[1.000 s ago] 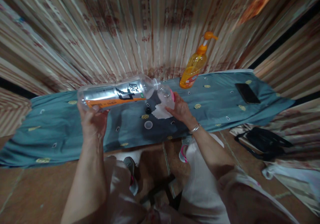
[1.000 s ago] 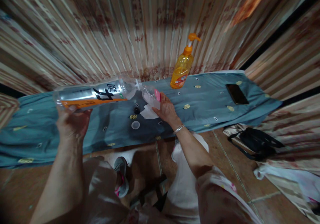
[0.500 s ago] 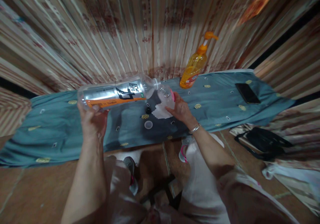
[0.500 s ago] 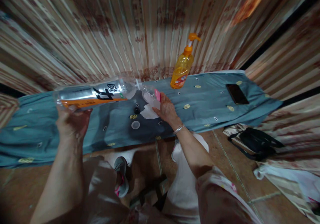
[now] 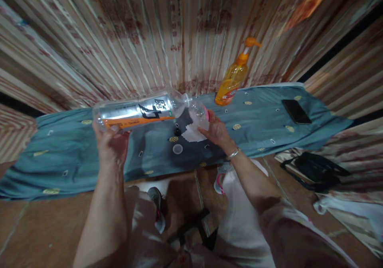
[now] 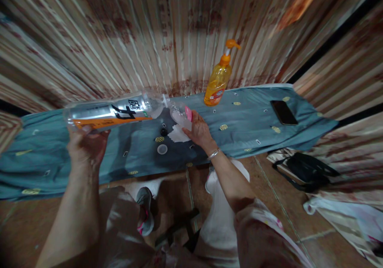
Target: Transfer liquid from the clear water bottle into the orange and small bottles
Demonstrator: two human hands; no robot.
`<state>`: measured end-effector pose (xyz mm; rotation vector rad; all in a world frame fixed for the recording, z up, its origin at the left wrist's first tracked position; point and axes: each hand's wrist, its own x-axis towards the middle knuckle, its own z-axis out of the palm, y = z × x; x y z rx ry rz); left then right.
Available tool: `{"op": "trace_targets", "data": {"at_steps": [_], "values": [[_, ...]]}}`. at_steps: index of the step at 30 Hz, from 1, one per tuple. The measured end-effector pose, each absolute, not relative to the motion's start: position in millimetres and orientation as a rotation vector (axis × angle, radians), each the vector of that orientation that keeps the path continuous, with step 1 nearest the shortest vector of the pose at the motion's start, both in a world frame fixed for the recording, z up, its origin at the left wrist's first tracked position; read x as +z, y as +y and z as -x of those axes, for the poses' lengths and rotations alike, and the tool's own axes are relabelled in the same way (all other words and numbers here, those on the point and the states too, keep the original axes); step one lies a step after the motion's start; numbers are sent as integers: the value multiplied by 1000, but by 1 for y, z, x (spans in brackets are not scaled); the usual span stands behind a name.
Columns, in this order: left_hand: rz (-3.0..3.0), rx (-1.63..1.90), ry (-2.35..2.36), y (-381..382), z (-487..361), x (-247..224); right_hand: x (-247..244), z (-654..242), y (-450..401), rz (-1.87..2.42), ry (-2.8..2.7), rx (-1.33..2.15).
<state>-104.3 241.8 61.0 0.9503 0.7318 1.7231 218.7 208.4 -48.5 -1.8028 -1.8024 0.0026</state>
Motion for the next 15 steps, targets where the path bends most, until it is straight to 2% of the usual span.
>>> {"op": "trace_targets", "data": {"at_steps": [15], "values": [[-920, 1722, 773, 240, 102, 64, -49, -219, 208, 1808, -1806, 26]]}}
